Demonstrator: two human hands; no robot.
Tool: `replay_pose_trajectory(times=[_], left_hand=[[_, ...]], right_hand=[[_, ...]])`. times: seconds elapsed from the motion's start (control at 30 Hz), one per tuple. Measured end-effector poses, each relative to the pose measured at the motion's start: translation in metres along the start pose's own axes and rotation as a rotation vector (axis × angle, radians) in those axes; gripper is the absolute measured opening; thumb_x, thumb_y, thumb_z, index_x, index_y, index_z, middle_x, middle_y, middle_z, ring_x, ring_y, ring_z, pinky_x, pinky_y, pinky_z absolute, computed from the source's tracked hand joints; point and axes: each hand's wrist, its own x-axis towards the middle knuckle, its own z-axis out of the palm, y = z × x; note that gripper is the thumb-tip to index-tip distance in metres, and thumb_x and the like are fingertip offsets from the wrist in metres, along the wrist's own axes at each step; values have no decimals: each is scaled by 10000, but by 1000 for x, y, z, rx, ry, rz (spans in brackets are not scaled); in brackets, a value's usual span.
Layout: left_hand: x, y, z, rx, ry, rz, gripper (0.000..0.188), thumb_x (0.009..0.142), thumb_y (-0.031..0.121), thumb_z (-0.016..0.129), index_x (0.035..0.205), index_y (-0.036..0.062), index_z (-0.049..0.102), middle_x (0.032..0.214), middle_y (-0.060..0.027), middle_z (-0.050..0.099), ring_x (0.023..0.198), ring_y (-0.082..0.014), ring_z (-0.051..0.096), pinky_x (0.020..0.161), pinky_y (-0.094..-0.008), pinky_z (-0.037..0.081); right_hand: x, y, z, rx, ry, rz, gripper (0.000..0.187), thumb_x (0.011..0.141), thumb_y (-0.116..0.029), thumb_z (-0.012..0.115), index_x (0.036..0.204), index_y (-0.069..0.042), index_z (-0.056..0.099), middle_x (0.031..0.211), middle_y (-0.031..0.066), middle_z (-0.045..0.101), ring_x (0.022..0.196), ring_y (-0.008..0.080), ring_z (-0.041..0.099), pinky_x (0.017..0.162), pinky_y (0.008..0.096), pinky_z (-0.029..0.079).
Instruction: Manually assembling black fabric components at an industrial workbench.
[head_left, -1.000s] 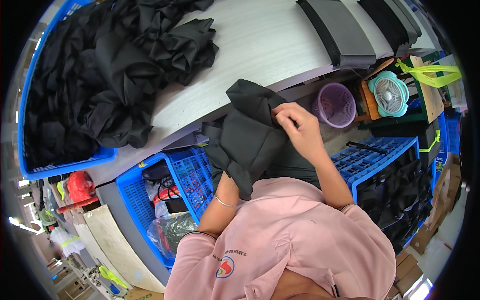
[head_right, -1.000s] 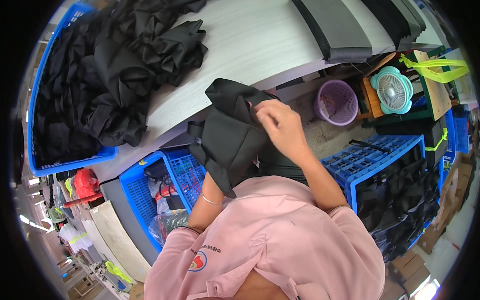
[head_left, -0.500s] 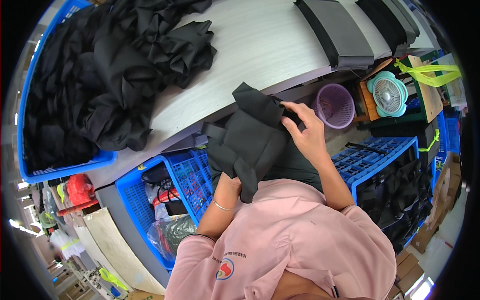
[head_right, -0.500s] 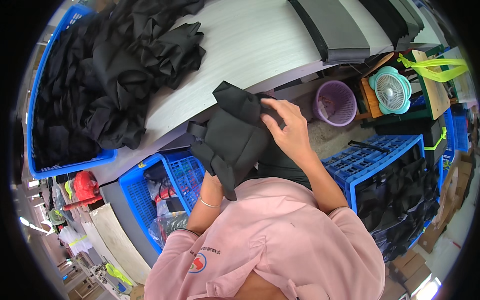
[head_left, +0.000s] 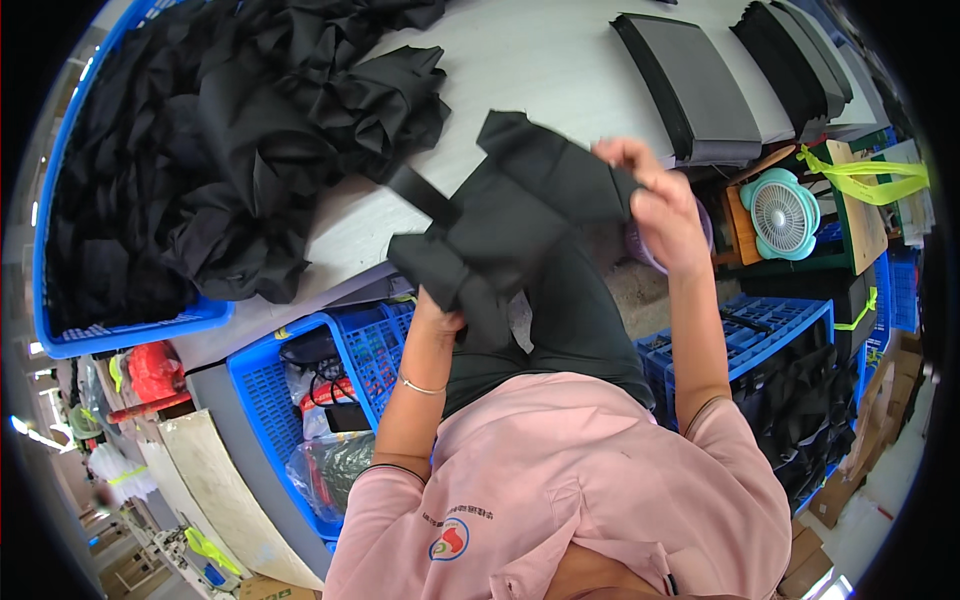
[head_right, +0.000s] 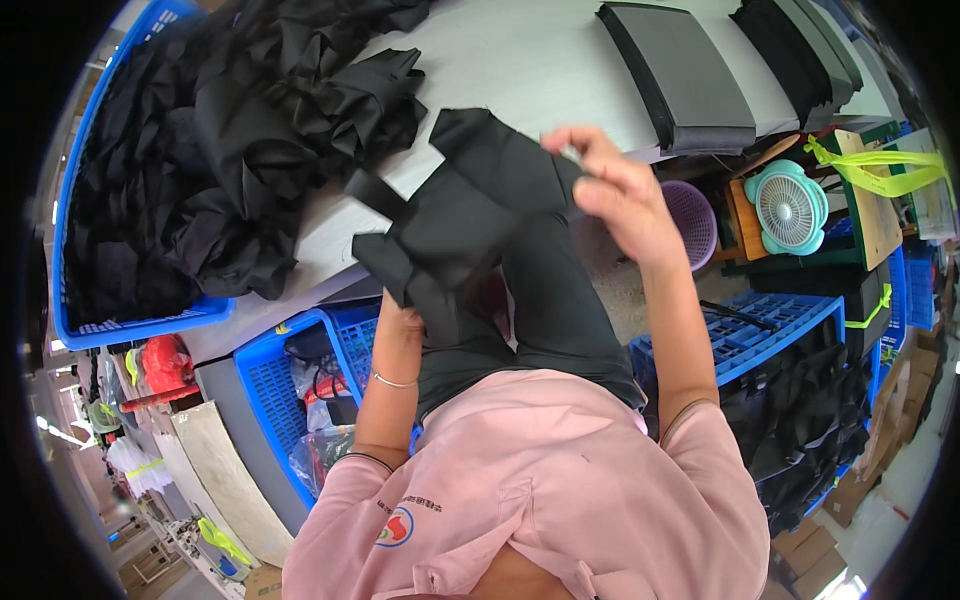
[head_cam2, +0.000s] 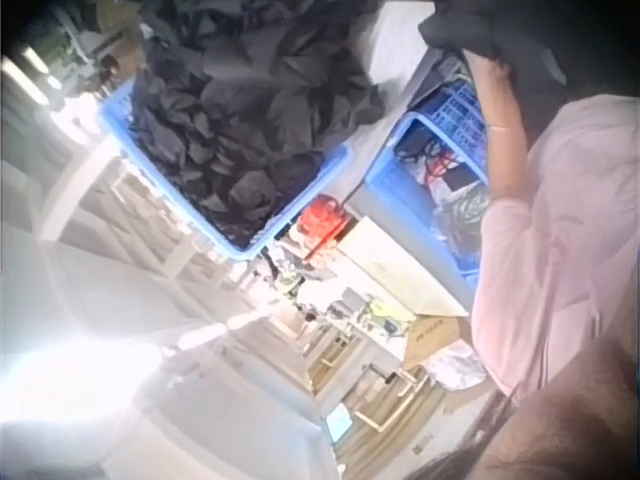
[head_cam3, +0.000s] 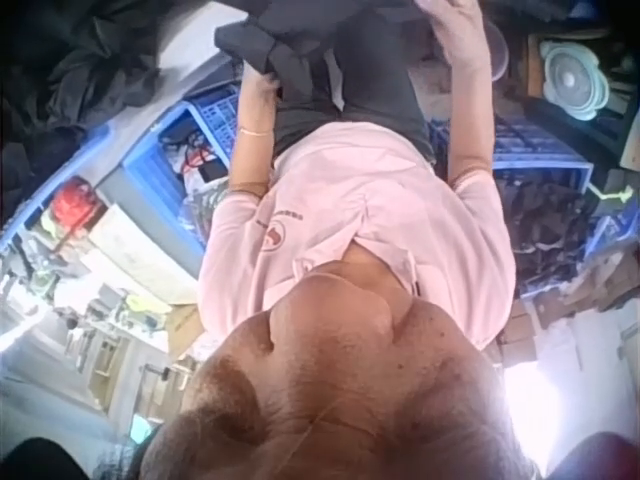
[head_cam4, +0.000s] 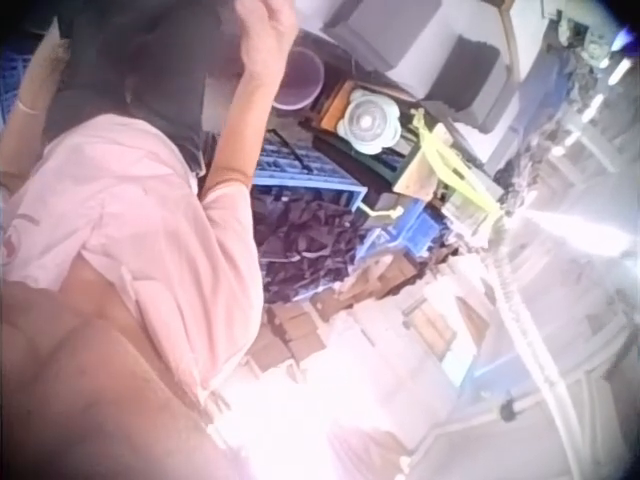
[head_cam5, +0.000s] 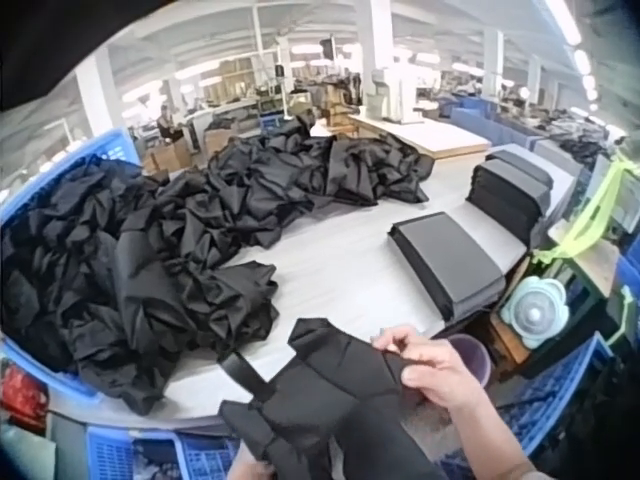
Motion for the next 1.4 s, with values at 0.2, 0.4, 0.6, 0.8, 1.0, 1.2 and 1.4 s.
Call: replay_pose_trajectory(times=[0.2,0.4,0.6,0.8,1.0,1.2,1.4], left_hand=[[40,-34,79,727,330,191,357,1009,158,556,1313,-25,516,1247,-110,608,1170,-168,588,1009,-330,481],[33,-4,58,940,609,599,329,943,69,650,1248,-31,581,1240,-120,593,1043,-141,599,863,-283,524],[86,-16,64,862,411,258,680,878,102,742,1443,-30,388,1331,-112,521,973,-105,559,834,-271,508],[117,-1,55,420,222,-51,534,956,402,651,1305,17,528,1124,-53,630,949,-115,573,797,-224,477],[152,-5,74,-21,12,-60,547,1019,479,494,1269,1,582,1234,-113,626,1144,-228,586,1041,-384,456],[155,-5,67,-340,-155,-115,581,1031,444,473,1398,-6,463,1413,-148,545,1322,-264,510,1138,-397,395],[146,-15,41,-340,-83,-32,493,1030,391,499,1373,36,517,1383,-102,578,1310,-243,521,1131,-395,403]], right_hand=[[78,35,-32,-833,532,-151,242,970,-161,606,1147,-4,653,1297,102,575,1157,164,538,919,291,441],[-15,53,19,-532,769,60,155,981,-99,586,1022,30,662,916,39,647,811,81,577,733,226,472],[-16,61,74,-214,445,252,400,872,-109,741,1216,15,579,932,30,629,841,90,596,760,244,479],[17,49,31,459,434,526,292,846,-58,703,1134,-36,661,929,-19,663,837,58,594,754,209,461],[30,41,-7,368,247,536,359,781,-62,659,1138,-30,660,932,-34,668,755,28,594,590,167,455],[40,57,-32,353,206,522,568,799,-142,721,1320,-20,531,951,-58,659,697,-41,531,495,122,341],[9,91,-49,853,498,653,704,839,-384,771,1338,48,525,1146,76,689,951,123,680,796,245,551]])
